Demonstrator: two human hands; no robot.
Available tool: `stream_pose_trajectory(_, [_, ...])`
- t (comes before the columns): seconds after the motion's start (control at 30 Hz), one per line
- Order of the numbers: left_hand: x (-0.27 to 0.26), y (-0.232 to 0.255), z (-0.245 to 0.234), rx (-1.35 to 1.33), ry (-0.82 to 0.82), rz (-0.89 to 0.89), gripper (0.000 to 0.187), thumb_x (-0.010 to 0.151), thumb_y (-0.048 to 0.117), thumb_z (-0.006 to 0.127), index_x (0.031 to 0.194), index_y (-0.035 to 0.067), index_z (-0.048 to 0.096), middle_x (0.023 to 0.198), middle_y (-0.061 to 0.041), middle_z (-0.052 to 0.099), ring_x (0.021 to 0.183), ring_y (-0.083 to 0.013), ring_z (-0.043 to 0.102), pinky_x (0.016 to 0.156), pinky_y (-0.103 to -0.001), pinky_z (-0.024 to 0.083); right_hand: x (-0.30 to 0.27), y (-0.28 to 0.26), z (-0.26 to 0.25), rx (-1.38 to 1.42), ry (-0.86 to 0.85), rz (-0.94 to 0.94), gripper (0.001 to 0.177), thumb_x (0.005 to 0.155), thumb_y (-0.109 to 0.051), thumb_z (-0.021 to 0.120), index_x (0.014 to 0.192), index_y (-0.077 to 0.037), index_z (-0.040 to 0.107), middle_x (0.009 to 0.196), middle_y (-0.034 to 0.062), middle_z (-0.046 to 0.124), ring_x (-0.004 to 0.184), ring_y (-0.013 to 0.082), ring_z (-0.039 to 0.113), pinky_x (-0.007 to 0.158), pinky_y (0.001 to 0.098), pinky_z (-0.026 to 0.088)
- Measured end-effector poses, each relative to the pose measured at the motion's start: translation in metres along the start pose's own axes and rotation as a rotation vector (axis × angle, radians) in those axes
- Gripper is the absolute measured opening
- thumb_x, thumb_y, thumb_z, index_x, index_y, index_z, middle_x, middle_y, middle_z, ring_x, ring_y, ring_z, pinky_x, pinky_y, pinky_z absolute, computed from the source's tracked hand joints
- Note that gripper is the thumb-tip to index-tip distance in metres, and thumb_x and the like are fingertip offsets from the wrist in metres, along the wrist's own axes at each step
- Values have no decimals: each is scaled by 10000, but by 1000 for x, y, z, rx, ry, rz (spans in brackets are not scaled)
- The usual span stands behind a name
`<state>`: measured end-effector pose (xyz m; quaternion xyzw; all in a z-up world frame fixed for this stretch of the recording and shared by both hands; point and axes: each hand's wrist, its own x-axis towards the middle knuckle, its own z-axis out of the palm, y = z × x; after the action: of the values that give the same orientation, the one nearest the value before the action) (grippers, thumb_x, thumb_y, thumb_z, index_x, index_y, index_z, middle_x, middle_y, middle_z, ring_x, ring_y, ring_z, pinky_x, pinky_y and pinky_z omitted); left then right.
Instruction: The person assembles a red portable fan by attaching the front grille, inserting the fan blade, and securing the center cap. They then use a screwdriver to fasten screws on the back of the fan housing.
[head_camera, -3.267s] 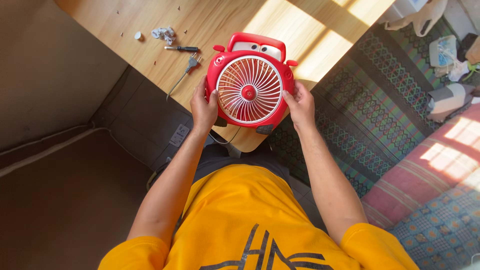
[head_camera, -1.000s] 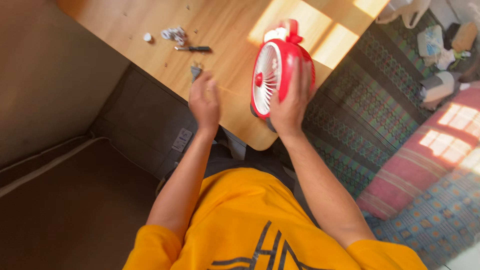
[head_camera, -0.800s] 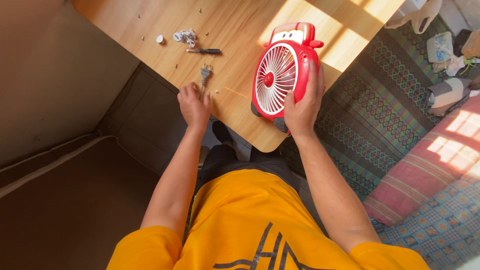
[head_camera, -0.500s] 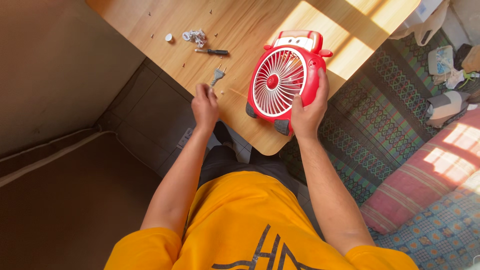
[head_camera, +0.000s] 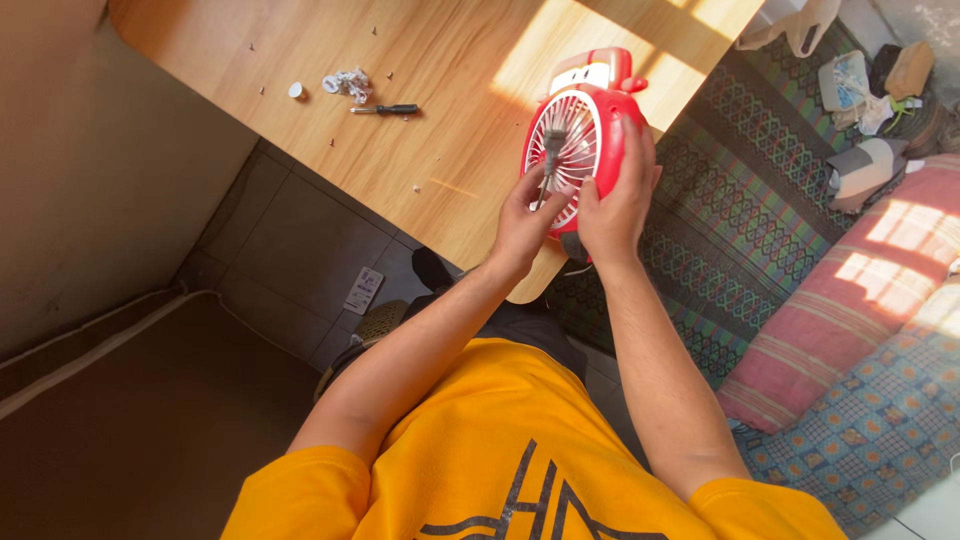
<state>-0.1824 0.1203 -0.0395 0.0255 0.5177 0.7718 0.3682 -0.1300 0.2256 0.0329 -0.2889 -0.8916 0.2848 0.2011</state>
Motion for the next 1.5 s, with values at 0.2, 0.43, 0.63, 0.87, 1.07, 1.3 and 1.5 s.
stream_pose_trajectory(0.2, [9,17,-11,-95,20,-39,521,985,258,706,1420,6,568,1200,-94,708,1077,-132,658,912,-294,548,-3,-23,30,-124,3,-58,895,945,-44,715,1667,-113,190,1701,189,295,1614,418,243,1278,695,59])
stream_pose_trajectory(0.43, [6,38,-46,-172,45,-26,503,1025,320,686,1388,-19,606,1229,-96,698,1089,-116,647,935,-280,535,-10,-63,52,212,-101,-51,876,914,9,522,1676,-57,97,1758,182,223,1665,373,157,1273,663,-125])
stream_pose_trajectory(0.63, [4,55,-69,12,168,22,525,893,181,800,1336,-9,593,1110,-106,724,946,-135,706,794,-289,597,-13,-93,51,502,-275,-87,874,889,0,562,1670,-78,179,1748,184,229,1659,333,193,1329,534,-17])
stream_pose_trajectory(0.87, [10,56,-111,-8,355,72,434,919,174,769,1292,-17,655,1111,-81,736,927,-134,690,789,-304,588,-1,-37,50,339,-59,-161,559,1001,7,603,1536,-149,559,1578,67,540,1542,224,473,1342,388,378])
stream_pose_trajectory(1.07, [23,26,-158,-206,344,131,394,965,145,742,1312,-20,654,1157,-84,735,988,-124,687,876,-305,575,32,53,90,648,-295,640,611,1038,-338,501,1588,-136,325,1659,125,335,1530,293,314,1217,464,288])
stream_pose_trajectory(1.3, [28,-12,-181,-20,431,80,306,997,184,735,1218,-26,708,1071,-39,722,942,-95,648,851,-269,542,18,87,118,692,-377,544,683,1061,-488,476,1598,-83,355,1625,181,413,1489,283,411,1222,453,337])
stream_pose_trajectory(1.5, [30,-24,-167,233,520,90,264,1007,215,767,1065,-40,728,907,11,627,844,-74,540,746,-265,478,12,97,103,756,-370,399,707,1079,-468,516,1584,-2,347,1589,177,467,1466,261,461,1211,400,377])
